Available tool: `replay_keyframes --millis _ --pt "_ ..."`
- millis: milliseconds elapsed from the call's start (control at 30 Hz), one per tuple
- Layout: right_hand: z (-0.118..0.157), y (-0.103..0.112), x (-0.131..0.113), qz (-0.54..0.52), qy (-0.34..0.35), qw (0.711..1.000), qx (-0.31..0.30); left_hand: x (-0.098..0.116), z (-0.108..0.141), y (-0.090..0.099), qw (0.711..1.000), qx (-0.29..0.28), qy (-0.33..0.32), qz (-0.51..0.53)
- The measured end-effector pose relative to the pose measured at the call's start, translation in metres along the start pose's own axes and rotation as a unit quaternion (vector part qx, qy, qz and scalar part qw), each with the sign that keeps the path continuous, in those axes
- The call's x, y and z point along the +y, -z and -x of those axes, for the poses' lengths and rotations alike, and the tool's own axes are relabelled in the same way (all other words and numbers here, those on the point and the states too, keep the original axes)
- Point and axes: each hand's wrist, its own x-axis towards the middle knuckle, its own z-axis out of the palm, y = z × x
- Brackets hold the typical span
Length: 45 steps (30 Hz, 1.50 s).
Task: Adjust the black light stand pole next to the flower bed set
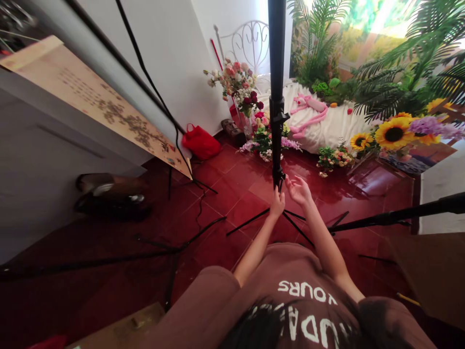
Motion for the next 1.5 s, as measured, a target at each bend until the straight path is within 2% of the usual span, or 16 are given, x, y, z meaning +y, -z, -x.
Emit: replay_keyframes --millis 100,167,233,367,433,533,633,767,933,1033,1133,1233,1367,1500 --pt "0.031 0.019 -0.007 0.081 0.069 0.993 0.045 -0.025 0.039 -0.021 0.988 -0.128 0.088 -0.011" --pt "0.053 0.041 -0.01 0.141 0.119 0.978 0.094 -0.033 0.056 -0.033 0.974 -0.207 0.093 -0.023" --pt "0.076 0.069 -0.011 0.201 0.171 0.952 0.153 -0.032 0.063 -0.042 0.961 -0.266 0.078 -0.025" --pt "0.119 0.123 -0.004 0.255 0.263 0.894 0.257 -0.012 0.052 -0.063 0.948 -0.316 0.047 -0.006" --pt "0.137 0.142 0.001 0.24 0.283 0.882 0.291 0.004 0.042 -0.077 0.944 -0.327 0.048 0.02" --pt "0.159 0.158 0.005 0.199 0.308 0.871 0.326 0.034 0.031 -0.106 0.933 -0.353 0.054 0.048" --pt "0.178 0.164 0.004 0.165 0.345 0.862 0.332 0.07 0.029 -0.14 0.915 -0.4 0.019 0.056" --pt "0.2 0.167 -0.004 0.136 0.377 0.846 0.351 0.122 0.038 -0.185 0.875 -0.474 -0.058 0.075" --pt "0.222 0.177 -0.011 0.108 0.411 0.826 0.37 0.183 0.057 -0.229 0.852 -0.485 -0.151 0.126" --pt "0.233 0.185 -0.011 0.083 0.423 0.822 0.373 0.208 0.072 -0.249 0.837 -0.498 -0.134 0.184" --pt "0.243 0.188 -0.018 0.057 0.424 0.825 0.369 0.22 0.086 -0.264 0.827 -0.501 -0.105 0.23" --pt "0.255 0.185 -0.038 0.037 0.44 0.822 0.36 0.219 0.095 -0.274 0.822 -0.499 -0.104 0.255" --pt "0.278 0.174 -0.09 0.086 0.471 0.794 0.374 0.211 0.097 -0.28 0.822 -0.493 -0.125 0.258" --pt "0.298 0.165 -0.142 0.189 0.404 0.795 0.411 0.207 0.097 -0.282 0.828 -0.486 -0.131 0.245"
